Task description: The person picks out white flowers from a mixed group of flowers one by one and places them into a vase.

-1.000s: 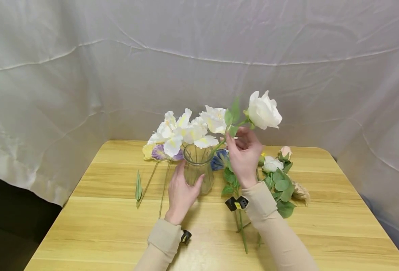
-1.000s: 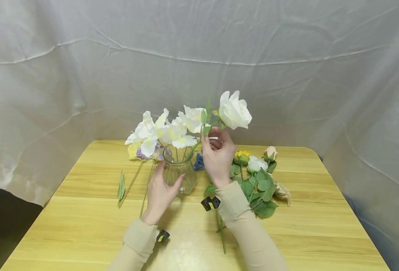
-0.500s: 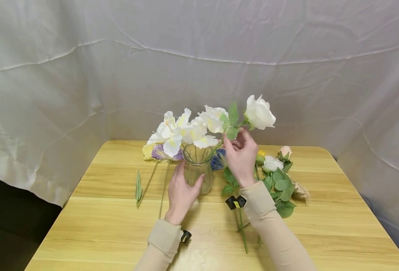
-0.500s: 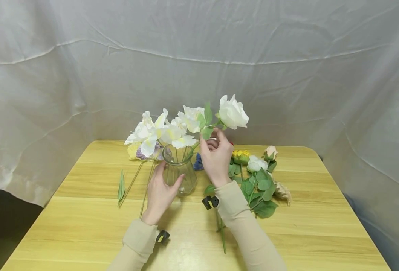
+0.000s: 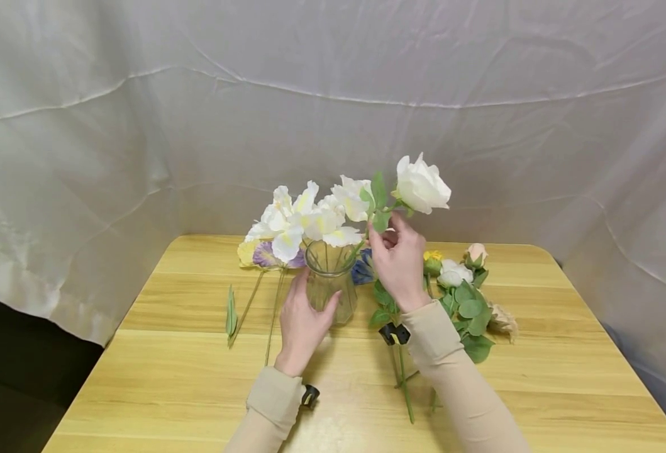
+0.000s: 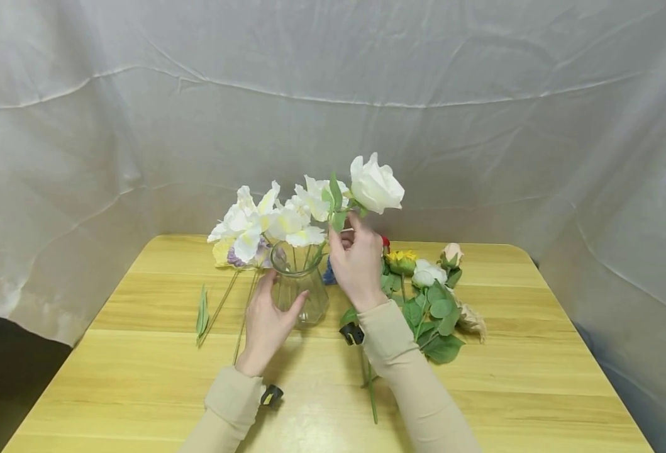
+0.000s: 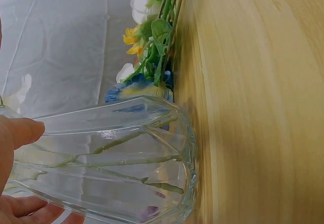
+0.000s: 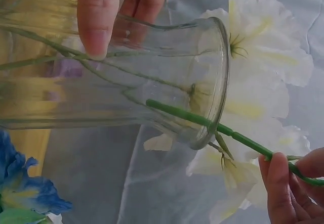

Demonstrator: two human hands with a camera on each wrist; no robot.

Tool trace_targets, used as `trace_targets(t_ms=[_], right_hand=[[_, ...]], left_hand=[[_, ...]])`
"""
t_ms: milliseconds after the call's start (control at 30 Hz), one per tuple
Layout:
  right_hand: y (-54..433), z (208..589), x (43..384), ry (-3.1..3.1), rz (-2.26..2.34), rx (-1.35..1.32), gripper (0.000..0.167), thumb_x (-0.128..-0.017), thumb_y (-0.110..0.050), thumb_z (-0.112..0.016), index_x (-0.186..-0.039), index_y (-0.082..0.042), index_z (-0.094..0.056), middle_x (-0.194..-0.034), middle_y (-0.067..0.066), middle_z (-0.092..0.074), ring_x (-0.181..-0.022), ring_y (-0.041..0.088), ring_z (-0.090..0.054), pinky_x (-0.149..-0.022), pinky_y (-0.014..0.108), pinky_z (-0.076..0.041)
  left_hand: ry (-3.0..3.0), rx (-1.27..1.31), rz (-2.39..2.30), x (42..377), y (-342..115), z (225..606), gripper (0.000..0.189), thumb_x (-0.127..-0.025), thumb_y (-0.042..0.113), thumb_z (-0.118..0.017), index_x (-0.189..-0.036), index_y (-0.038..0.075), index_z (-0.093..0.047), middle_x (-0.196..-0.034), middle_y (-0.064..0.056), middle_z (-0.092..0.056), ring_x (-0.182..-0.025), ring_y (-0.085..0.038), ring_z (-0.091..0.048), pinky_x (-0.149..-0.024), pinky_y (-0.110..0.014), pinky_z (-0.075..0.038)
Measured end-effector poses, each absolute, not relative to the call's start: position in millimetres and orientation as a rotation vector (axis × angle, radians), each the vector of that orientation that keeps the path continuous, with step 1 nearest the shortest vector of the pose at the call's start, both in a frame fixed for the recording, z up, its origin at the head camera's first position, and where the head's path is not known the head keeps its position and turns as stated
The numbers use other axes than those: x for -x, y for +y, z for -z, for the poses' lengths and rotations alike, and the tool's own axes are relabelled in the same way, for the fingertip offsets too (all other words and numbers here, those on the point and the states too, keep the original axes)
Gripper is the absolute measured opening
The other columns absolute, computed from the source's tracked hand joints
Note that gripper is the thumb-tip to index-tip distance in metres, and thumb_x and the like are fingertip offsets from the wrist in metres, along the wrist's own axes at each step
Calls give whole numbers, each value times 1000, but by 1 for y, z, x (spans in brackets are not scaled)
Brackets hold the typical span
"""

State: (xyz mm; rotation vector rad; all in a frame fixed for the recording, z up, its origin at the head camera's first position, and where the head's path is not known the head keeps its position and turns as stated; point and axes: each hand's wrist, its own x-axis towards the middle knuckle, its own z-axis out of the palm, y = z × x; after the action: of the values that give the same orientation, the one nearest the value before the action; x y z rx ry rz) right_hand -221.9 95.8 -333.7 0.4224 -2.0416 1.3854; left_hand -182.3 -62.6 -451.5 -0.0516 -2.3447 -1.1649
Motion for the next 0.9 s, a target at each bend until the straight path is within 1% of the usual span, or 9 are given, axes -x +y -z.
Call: trace_targets(t_ms=[133, 200, 333, 367, 433, 633, 700, 833, 900], right_hand=[[96, 333, 223, -2089, -1389, -422, 9, -95, -6, -65, -98, 3, -66, -77, 21, -74, -56, 22, -71, -44, 10, -44], [96, 333, 223, -2110, -1412, -417, 10, -95, -7, -66, -99, 2, -67, -79, 20, -75, -57, 10, -70, -45, 10, -45], [96, 333, 223, -2142, -1472, -428, 16, -94, -5, -66, -108, 3, -68, -93, 22, -75, -67, 24, -76, -54, 12, -55], [95, 333, 223, -2160, -1474, -436, 17, -94, -5, -66, -109, 2, -68, -93, 22, -75, -67, 24, -76, -55, 12, -55], [95, 334, 222, -2204, -1457, -453, 15, -95, -5, -66, -108, 2, -67, -90, 22, -75, -68, 36, -75, -55, 13, -55], [94, 337, 221, -2329, -1367, -471, 8, -96, -9, -65, -92, -2, -63, -80, 20, -75, -67, 31, -75, -55, 27, -56], [94, 338, 220, -2355, -1352, -481, 7, -96, -8, -63, -96, -2, -66, -81, 20, -76, -69, 29, -76, -59, 32, -60], [96, 340, 219, -2401, -1337, -511, 18, -96, -5, -57, -107, 0, -70, -87, 18, -77, -74, 28, -76, -68, 39, -64], [96, 341, 219, -2421, -1335, -515, 19, -94, -3, -56, -107, 1, -70, -89, 19, -77, -76, 29, -76, -70, 41, -64]], left_hand=[[-2348, 50, 1161, 182, -63, 452, 73, -84, 36, -81, -143, 6, -51, -136, -16, -63, -116, -36, -66, -90, -53, -59], [-2352, 49, 1161, 182, -63, 452, 73, -84, 37, -81, -143, 6, -50, -136, -16, -63, -117, -36, -66, -91, -53, -59], [-2340, 58, 1149, 182, -62, 451, 73, -84, 36, -81, -143, 6, -51, -136, -16, -63, -116, -36, -66, -90, -53, -59], [-2336, 60, 1146, 182, -62, 451, 72, -84, 35, -81, -142, 5, -51, -136, -16, -63, -116, -36, -66, -90, -53, -59], [-2335, 62, 1146, 182, -62, 451, 72, -84, 35, -81, -142, 5, -51, -136, -17, -63, -115, -36, -67, -90, -53, -59], [-2345, 59, 1149, 181, -62, 450, 73, -84, 37, -80, -144, 6, -50, -136, -16, -63, -116, -36, -66, -91, -53, -59], [-2341, 62, 1144, 181, -62, 450, 73, -84, 36, -81, -143, 5, -50, -136, -17, -63, -115, -36, -67, -91, -53, -59], [-2335, 63, 1134, 182, -61, 451, 73, -84, 35, -81, -142, 5, -51, -135, -17, -63, -114, -36, -67, -89, -53, -59], [-2340, 60, 1133, 182, -62, 451, 73, -83, 35, -81, -143, 5, -51, -135, -17, -64, -114, -36, -67, -89, -52, -59]])
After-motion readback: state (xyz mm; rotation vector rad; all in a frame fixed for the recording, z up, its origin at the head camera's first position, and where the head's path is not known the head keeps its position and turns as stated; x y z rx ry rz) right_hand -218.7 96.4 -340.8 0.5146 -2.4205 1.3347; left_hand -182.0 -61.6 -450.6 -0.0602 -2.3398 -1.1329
